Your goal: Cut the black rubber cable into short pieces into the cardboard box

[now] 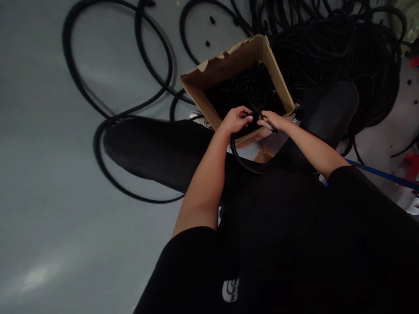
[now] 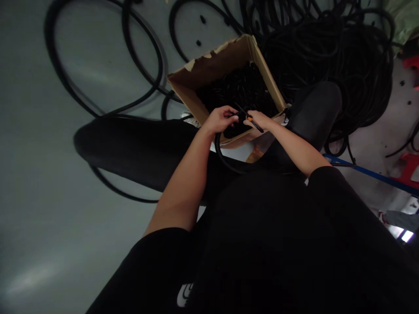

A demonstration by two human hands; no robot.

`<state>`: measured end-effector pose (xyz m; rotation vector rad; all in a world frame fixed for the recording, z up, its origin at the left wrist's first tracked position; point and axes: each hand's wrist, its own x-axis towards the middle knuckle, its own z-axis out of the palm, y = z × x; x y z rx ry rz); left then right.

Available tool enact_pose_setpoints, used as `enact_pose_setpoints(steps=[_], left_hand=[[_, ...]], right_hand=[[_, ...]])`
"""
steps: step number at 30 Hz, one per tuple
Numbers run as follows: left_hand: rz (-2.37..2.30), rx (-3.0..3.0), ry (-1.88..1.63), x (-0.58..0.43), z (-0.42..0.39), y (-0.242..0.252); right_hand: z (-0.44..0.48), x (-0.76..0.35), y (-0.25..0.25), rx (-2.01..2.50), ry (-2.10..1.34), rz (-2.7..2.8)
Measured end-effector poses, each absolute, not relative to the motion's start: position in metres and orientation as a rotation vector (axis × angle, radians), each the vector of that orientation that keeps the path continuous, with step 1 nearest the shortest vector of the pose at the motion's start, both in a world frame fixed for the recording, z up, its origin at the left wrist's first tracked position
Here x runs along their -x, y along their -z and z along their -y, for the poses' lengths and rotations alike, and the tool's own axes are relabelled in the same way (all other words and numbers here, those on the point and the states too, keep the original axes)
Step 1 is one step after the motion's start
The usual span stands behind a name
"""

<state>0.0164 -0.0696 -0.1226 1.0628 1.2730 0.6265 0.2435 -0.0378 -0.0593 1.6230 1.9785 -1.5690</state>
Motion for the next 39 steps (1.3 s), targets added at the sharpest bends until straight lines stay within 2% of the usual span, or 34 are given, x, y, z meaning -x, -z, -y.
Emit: enact_pose_setpoints(steps=[13, 24, 30, 34, 39], left_hand=[[-1.339, -1.08, -0.591, -0.017, 0.068, 0.122], [-1.481, -1.181, -0.42, -0.013, 0.07, 0.126], [-1.484, -1.241, -0.514, -0.009, 0.07, 0.138], [-1.523, -1.188, -0.536, -0.01, 0.071, 0.139], [-1.556, -1.062, -0.556, -0.013, 0.071, 0.135]], right_hand=[[0.035, -0.246, 0.061, -1.619, 1.442, -2.045], [0.036, -0.248, 0.07, -1.576, 1.345, -2.103], [0.039, -0.246, 0.07, -1.624, 1.306, -2.108], [0.042, -0.246, 0.072, -1.734, 1.421, -2.077], [0.046, -0.245, 0.082, -1.636, 1.827, -1.857]])
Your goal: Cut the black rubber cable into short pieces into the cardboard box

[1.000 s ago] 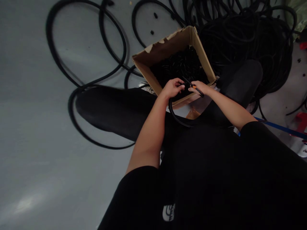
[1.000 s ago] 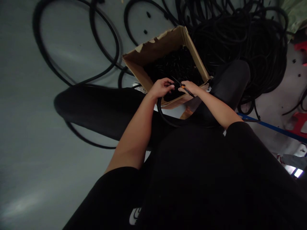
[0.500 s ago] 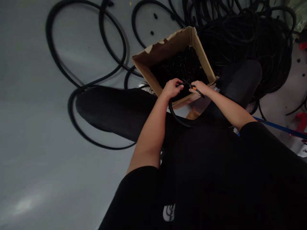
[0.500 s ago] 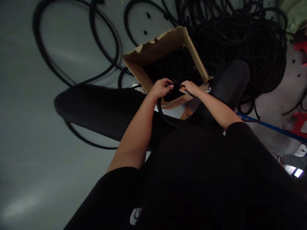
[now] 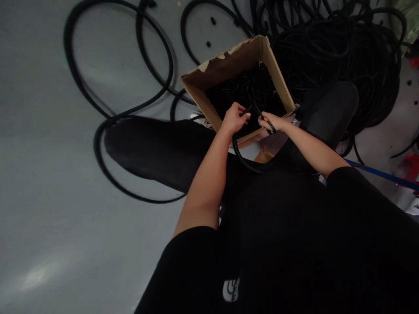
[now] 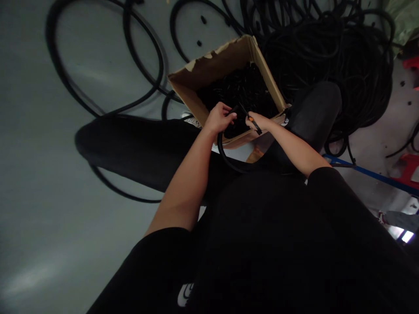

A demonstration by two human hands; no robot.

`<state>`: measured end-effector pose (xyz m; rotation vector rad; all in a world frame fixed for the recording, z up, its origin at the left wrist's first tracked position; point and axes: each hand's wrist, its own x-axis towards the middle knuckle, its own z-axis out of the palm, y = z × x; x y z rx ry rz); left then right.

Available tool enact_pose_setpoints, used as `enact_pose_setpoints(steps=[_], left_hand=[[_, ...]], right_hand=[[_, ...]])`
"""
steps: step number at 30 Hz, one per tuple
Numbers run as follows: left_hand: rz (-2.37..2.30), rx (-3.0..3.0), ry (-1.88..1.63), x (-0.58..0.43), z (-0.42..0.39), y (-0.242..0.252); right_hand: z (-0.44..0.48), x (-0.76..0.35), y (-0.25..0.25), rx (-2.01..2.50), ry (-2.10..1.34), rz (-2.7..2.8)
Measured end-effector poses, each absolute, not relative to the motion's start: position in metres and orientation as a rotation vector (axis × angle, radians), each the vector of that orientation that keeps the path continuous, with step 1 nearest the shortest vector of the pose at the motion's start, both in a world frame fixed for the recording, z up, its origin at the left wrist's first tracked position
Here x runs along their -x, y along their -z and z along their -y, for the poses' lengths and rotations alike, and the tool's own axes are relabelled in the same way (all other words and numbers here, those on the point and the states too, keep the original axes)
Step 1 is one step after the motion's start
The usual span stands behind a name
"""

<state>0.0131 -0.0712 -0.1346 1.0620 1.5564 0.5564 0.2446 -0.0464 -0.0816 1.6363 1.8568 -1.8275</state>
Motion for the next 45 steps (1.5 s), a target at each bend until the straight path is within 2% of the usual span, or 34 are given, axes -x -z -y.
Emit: enact_pose_setpoints(steps=[4, 9, 30, 45], left_hand=[[-1.483, -1.064, -0.559, -0.015, 0.071, 0.132], [-1.405, -1.058, -0.529, -0.019, 0.07, 0.123], [-1.388, -1.067, -0.567, -0.022, 0.071, 0.128], [-1.341, -1.081, -0.558, -0.024, 0.071, 0.117]], right_hand=[[0.048, -0.243, 0.085, -1.493, 2.01, -1.789], [0.047, -0.24, 0.081, -1.447, 2.011, -1.879], [0.047, -0.238, 0.075, -1.535, 1.456, -2.086], [0.047, -0.245, 0.081, -1.44, 1.596, -2.077]])
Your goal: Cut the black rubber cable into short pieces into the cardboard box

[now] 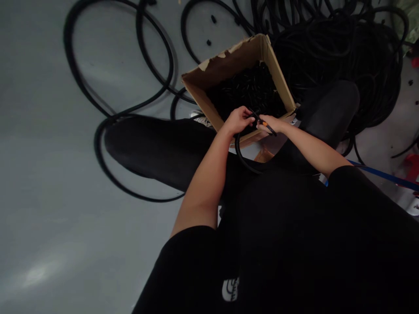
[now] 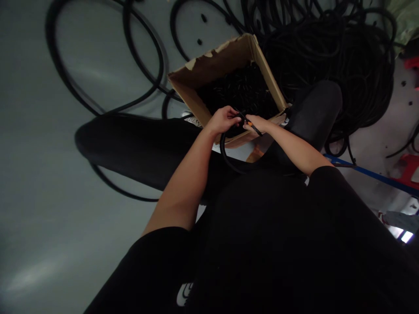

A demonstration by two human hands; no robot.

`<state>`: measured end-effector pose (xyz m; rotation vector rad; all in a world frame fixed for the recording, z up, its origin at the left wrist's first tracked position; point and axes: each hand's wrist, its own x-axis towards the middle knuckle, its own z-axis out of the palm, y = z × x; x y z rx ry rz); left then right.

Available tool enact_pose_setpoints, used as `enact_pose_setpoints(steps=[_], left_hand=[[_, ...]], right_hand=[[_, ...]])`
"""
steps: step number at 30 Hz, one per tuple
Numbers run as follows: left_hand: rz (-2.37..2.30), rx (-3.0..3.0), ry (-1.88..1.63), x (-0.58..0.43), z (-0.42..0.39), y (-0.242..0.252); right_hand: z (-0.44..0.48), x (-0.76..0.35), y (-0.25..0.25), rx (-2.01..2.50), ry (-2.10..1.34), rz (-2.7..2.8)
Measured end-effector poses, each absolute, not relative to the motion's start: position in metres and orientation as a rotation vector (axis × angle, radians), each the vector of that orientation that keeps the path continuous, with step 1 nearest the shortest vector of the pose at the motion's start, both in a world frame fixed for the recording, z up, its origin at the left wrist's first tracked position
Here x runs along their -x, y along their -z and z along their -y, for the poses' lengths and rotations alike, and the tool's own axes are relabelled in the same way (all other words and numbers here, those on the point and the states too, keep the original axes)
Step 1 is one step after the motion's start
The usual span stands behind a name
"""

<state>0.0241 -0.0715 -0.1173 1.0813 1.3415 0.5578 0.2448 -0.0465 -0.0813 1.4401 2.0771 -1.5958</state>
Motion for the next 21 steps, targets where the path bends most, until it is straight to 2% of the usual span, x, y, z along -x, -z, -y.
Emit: enact_pose_setpoints(steps=[7, 21], left_hand=[[-1.278, -1.063, -0.57, -0.024, 0.069, 0.117], [-1.239, -1.057, -0.608, -0.022, 0.069, 0.12]], right_hand=[[0.048, -0.249, 0.091, -1.432, 1.698, -2.097], [0.046, -0.25, 0.098, -1.476, 1.684, -2.128]])
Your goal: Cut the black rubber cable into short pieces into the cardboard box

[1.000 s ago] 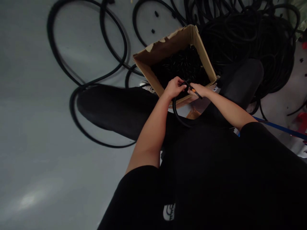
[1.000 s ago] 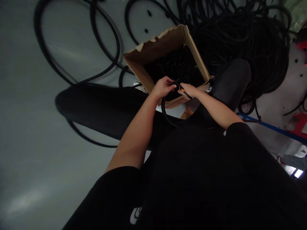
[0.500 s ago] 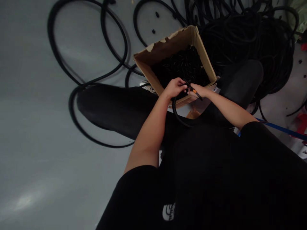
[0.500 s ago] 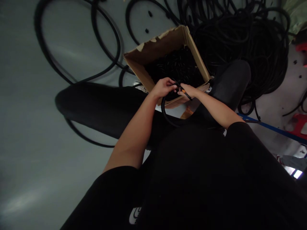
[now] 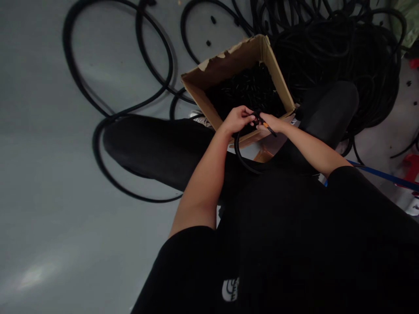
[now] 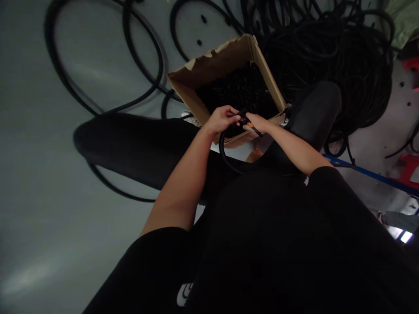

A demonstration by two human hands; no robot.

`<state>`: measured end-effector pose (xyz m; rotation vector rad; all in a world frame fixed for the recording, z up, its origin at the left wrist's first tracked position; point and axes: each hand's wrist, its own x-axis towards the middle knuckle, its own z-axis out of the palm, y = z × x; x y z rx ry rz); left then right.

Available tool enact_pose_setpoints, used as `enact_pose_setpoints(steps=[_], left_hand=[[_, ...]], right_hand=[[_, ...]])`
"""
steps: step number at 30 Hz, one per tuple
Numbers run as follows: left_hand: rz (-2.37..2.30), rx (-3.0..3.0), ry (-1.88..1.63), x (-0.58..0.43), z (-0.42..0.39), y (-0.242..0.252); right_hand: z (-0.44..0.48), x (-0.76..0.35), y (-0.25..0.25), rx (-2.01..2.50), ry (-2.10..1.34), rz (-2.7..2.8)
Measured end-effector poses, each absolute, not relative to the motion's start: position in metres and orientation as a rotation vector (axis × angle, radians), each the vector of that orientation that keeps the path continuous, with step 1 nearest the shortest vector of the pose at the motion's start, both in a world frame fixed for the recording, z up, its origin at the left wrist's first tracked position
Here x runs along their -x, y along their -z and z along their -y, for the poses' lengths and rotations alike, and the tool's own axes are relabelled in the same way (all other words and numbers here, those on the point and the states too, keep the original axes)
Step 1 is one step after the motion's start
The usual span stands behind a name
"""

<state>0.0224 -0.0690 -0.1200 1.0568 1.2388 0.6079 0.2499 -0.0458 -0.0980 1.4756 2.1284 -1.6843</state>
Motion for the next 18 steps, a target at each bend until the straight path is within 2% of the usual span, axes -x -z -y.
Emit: enact_pose_setpoints(steps=[7, 18], left_hand=[[-1.275, -1.082, -0.618, -0.021, 0.068, 0.12], [-1.458, -1.022, -0.563, -0.02, 0.065, 0.122]], right_hand=[[0.046, -0.247, 0.095, -1.486, 1.653, -2.175], [0.042, -0.246, 0.075, -1.546, 1.377, -2.209]])
